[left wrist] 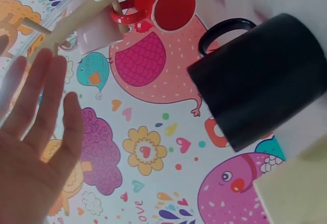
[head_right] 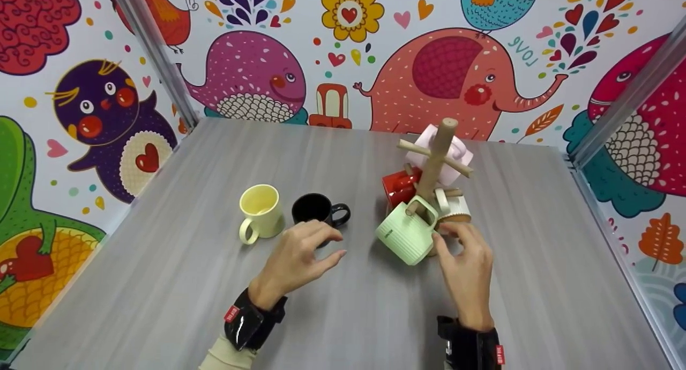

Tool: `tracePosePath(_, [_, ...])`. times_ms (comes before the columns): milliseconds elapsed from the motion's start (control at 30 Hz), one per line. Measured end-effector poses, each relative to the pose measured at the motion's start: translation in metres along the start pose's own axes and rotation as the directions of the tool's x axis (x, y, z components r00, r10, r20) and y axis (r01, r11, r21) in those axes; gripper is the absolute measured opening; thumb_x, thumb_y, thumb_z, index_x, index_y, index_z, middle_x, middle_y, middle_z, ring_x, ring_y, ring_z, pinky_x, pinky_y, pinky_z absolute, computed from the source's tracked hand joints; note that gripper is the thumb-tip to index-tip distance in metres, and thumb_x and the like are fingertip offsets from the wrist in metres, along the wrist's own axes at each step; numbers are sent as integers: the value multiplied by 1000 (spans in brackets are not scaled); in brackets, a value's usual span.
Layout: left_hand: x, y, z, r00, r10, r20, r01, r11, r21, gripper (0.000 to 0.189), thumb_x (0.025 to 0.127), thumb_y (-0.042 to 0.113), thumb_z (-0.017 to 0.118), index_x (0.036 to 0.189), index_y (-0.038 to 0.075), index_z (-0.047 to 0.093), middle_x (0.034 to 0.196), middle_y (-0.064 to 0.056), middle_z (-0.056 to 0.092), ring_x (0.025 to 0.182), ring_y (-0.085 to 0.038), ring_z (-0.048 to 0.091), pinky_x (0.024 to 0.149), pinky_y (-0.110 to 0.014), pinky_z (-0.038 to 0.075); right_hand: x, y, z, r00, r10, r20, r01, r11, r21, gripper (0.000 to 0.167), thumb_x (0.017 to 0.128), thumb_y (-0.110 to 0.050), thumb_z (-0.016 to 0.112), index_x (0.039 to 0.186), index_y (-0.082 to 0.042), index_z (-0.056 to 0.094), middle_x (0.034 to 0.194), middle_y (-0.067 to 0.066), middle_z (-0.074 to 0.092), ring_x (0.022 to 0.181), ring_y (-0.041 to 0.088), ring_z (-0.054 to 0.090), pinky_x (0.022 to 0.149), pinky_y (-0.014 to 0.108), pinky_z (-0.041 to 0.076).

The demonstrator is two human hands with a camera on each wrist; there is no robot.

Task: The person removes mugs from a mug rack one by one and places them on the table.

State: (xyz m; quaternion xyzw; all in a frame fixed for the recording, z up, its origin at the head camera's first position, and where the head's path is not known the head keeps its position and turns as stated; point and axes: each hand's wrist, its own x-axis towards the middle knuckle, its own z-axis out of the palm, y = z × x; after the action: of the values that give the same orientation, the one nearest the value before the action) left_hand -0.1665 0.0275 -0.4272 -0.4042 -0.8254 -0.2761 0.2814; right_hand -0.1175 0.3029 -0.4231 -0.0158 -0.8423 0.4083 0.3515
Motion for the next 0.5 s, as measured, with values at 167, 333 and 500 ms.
tracePosePath(167, [3, 5, -3, 999, 41, -6, -41, 999, 15, 15, 84, 24, 82, 90, 14, 72, 86, 6, 70, 79, -10, 64, 67, -22, 47, 11, 1, -5, 999, 13, -34, -12, 1000, 5, 14, 86, 10, 70, 100, 11, 72, 90, -24, 61, 84, -3, 59, 79, 13, 44])
tracePosePath(333, [2, 10, -4, 997, 76, 30, -77, 997, 23, 16, 84, 27, 81, 90, 15, 73, 86, 7, 71, 76, -8, 63, 67, -20, 46, 22, 5, -14, 989, 104, -106, -103, 995, 12, 13, 88, 6, 71, 100, 11, 71, 88, -18, 65, 82, -3, 59, 79, 15, 44])
tracePosePath(500, [3, 13, -5, 994, 100, 39, -101, 995, 27, 14, 84, 27, 81, 90, 16, 75, 85, 8, 70, 75, -7, 62, 67, -22, 47, 29, 9, -19, 980, 149, -131, -155, 987, -37, 15, 91, 0, 71, 103, 8, 71, 91, -6, 67, 85, -4, 56, 81, 17, 42])
